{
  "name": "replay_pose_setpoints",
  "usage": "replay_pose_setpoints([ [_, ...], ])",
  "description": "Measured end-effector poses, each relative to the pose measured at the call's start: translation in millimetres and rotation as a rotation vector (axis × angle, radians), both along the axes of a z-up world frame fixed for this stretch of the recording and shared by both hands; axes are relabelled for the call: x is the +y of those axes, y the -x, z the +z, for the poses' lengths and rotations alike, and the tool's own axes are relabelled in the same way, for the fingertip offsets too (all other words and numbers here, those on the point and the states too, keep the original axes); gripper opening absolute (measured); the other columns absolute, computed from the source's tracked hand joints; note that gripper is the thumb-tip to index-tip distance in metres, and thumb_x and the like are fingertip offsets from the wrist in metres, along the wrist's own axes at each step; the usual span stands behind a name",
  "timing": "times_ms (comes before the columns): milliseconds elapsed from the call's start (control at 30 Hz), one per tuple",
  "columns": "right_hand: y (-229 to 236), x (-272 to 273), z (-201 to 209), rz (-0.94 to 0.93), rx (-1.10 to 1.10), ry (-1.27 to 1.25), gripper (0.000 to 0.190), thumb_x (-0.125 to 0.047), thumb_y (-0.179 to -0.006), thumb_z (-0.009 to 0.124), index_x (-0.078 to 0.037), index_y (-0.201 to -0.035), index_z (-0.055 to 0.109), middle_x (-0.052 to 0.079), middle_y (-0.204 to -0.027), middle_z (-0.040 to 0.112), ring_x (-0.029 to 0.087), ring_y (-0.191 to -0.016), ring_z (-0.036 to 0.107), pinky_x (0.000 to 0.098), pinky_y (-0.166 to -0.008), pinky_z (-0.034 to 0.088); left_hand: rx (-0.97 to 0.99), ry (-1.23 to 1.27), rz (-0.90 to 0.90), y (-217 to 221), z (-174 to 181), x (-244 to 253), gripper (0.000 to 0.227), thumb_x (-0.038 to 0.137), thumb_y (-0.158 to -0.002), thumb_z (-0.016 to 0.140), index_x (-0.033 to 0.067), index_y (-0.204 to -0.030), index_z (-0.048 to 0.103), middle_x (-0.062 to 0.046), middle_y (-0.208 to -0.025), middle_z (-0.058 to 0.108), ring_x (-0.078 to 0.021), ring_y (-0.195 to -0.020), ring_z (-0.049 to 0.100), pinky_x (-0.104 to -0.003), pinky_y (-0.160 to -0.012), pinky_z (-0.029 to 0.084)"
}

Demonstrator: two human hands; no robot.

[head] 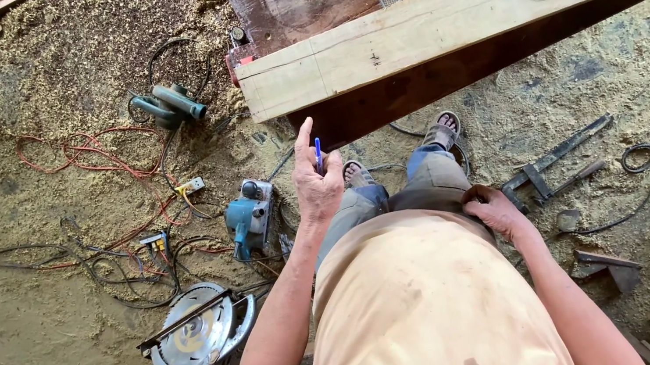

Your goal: Measuring and marking wooden boards using a square and a pen in a workshop

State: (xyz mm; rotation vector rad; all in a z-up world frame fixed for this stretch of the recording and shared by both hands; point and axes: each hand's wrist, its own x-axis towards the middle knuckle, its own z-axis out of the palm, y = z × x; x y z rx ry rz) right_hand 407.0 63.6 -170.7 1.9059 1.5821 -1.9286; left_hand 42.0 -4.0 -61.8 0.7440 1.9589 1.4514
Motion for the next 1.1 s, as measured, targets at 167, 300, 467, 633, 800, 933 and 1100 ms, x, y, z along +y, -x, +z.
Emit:
replay_pose_setpoints([
  [167,2,1,3,-0.002,-0.001,0.014,0.035,-0.018,-0.073,0.071,-0.004,-0.105,0.076,0.017,-0.092,0.07,0.029,-0.088,0.063,0.0391,-0.076,0.05,-0.012,0.01,-0.002,1,0,0,0.067,0.005,-0.09,0.065,0.0139,-0.154,0.048,0.001,-0.064,0.053,-0.0083,-0.057,0.05,-0.022,-0.056,0.043],
  [300,4,2,6,-0.014,-0.01,0.022,0.034,-0.017,-0.072,0.071,-0.005,-0.104,0.077,0.017,-0.091,0.07,0.028,-0.087,0.064,0.0385,-0.074,0.05,-0.03,0.013,0.001,1,-1,-1,0.067,0.006,-0.09,0.065,0.0145,-0.154,0.048,0.002,-0.064,0.053,-0.0072,-0.058,0.05,-0.021,-0.057,0.044],
  [467,2,2,3,-0.001,-0.007,0.009,0.035,-0.016,-0.073,0.071,-0.003,-0.104,0.076,0.019,-0.092,0.07,0.03,-0.088,0.063,0.0401,-0.075,0.05,-0.01,0.006,0.0,2,-2,0,0.066,0.006,-0.091,0.064,0.0141,-0.154,0.047,0.002,-0.064,0.054,-0.0068,-0.057,0.052,-0.02,-0.055,0.045],
  [633,1,1,2,-0.021,-0.001,0.029,0.034,-0.016,-0.073,0.071,-0.004,-0.104,0.076,0.019,-0.092,0.069,0.03,-0.087,0.062,0.0406,-0.074,0.05,0.075,-0.047,0.059,19,24,7,0.068,0.003,-0.092,0.059,0.0174,-0.157,0.042,0.0,-0.067,0.055,-0.0079,-0.06,0.052,-0.022,-0.056,0.049],
  [800,1,2,5,-0.013,-0.004,0.028,0.035,-0.017,-0.073,0.071,-0.003,-0.105,0.076,0.019,-0.092,0.069,0.029,-0.087,0.062,0.0399,-0.073,0.049,0.034,-0.042,0.314,52,25,6,0.073,0.013,-0.098,0.061,0.0153,-0.162,0.024,-0.003,-0.076,0.054,-0.0094,-0.058,0.047,-0.019,-0.05,0.045],
  [933,-2,1,-2,-0.015,0.004,0.021,0.036,-0.017,-0.072,0.072,-0.003,-0.105,0.076,0.018,-0.091,0.068,0.028,-0.087,0.061,0.0393,-0.073,0.049,-0.186,-0.07,0.43,66,13,6,0.075,0.016,-0.101,0.06,0.0206,-0.162,0.018,0.001,-0.073,0.056,-0.0029,-0.05,0.05,-0.016,-0.041,0.04],
  [1100,-4,1,-1,-0.008,-0.01,0.024,0.034,-0.017,-0.073,0.072,-0.005,-0.104,0.077,0.017,-0.091,0.068,0.028,-0.086,0.062,0.0385,-0.073,0.049,-0.478,-0.067,0.259,72,23,7,0.063,0.015,-0.095,0.066,0.0191,-0.153,0.042,0.002,-0.07,0.057,-0.002,-0.046,0.047,-0.016,-0.037,0.04],
])
